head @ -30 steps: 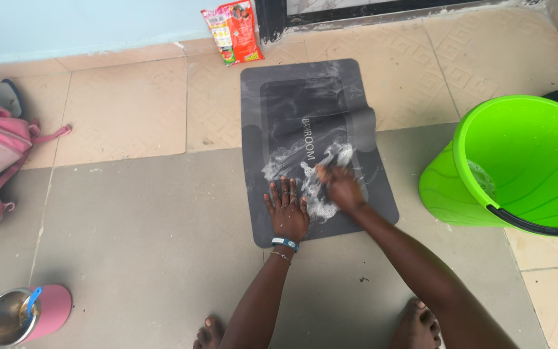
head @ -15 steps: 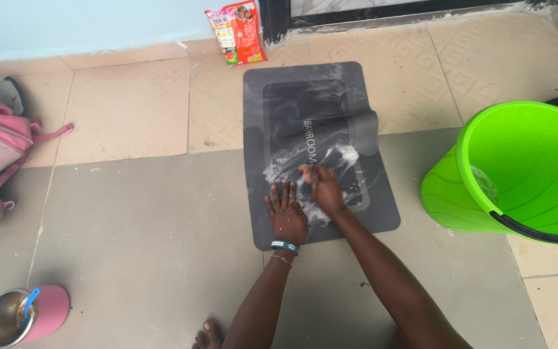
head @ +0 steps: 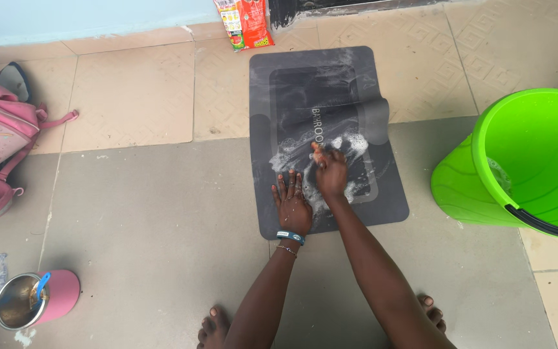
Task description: The person cleans a gray mat on the floor by scrubbing it with a sponge and soapy water from a green bucket.
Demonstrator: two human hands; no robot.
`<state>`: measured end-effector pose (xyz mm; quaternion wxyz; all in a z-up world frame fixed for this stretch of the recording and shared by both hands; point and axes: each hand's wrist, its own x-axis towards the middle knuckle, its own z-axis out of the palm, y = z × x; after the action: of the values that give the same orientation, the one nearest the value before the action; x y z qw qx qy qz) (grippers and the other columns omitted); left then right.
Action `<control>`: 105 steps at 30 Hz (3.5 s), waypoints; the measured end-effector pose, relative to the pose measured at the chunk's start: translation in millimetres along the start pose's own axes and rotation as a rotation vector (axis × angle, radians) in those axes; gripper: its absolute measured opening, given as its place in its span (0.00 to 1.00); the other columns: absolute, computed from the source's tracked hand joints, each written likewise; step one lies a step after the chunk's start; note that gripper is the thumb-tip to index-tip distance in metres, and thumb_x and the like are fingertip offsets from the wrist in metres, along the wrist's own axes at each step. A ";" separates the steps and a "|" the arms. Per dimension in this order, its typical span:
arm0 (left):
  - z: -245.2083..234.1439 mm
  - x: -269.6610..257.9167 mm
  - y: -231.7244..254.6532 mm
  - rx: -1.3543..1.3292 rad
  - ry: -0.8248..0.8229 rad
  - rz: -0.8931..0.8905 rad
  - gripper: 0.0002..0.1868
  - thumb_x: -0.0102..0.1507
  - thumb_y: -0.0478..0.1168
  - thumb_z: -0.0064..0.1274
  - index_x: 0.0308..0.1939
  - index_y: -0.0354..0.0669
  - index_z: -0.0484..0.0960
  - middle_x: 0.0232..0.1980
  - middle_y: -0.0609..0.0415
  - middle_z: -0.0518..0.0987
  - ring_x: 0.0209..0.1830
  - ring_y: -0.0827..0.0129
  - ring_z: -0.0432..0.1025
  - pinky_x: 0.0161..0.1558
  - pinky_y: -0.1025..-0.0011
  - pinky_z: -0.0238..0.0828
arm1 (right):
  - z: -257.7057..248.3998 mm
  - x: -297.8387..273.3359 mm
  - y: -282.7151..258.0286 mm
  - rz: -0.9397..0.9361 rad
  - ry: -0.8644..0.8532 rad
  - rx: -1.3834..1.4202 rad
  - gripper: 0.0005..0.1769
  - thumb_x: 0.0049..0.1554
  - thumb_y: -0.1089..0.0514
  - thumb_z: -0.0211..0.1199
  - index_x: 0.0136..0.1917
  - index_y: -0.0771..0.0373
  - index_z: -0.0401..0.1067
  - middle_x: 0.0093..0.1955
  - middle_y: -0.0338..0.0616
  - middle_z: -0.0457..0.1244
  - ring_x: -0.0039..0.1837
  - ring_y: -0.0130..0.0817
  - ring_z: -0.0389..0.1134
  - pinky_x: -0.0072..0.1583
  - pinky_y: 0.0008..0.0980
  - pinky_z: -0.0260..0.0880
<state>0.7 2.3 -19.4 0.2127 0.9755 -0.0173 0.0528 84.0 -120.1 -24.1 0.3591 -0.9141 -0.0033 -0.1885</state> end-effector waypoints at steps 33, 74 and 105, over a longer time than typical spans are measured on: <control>3.6 1.1 -3.9 0.015 0.048 0.038 0.33 0.67 0.39 0.38 0.77 0.42 0.58 0.84 0.53 0.48 0.84 0.49 0.35 0.78 0.47 0.23 | -37.1 -14.1 72.8 -0.263 -0.428 -0.820 0.21 0.58 0.57 0.49 0.63 0.67 0.64 0.40 0.44 0.71 0.36 0.37 0.73 0.40 0.49 0.70; 16.5 -15.8 62.9 0.273 0.011 -0.082 0.45 0.70 0.63 0.26 0.80 0.32 0.44 0.82 0.27 0.34 0.80 0.29 0.23 0.72 0.34 0.15 | -120.6 -9.5 145.4 -0.224 -0.510 -0.845 0.21 0.73 0.47 0.40 0.63 0.65 0.64 0.47 0.50 0.70 0.38 0.39 0.73 0.36 0.39 0.73; 21.8 29.1 67.6 0.108 -0.013 0.078 0.41 0.68 0.68 0.31 0.80 0.54 0.51 0.84 0.47 0.41 0.82 0.42 0.30 0.73 0.37 0.17 | -100.3 3.8 103.1 -0.001 -0.411 -0.634 0.25 0.69 0.46 0.43 0.70 0.66 0.61 0.37 0.51 0.70 0.36 0.45 0.73 0.38 0.46 0.74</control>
<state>27.9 -68.5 -8.0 0.1572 0.9845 -0.0537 0.0557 67.8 -263.0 -23.0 0.0501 -0.9986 -0.0172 0.0072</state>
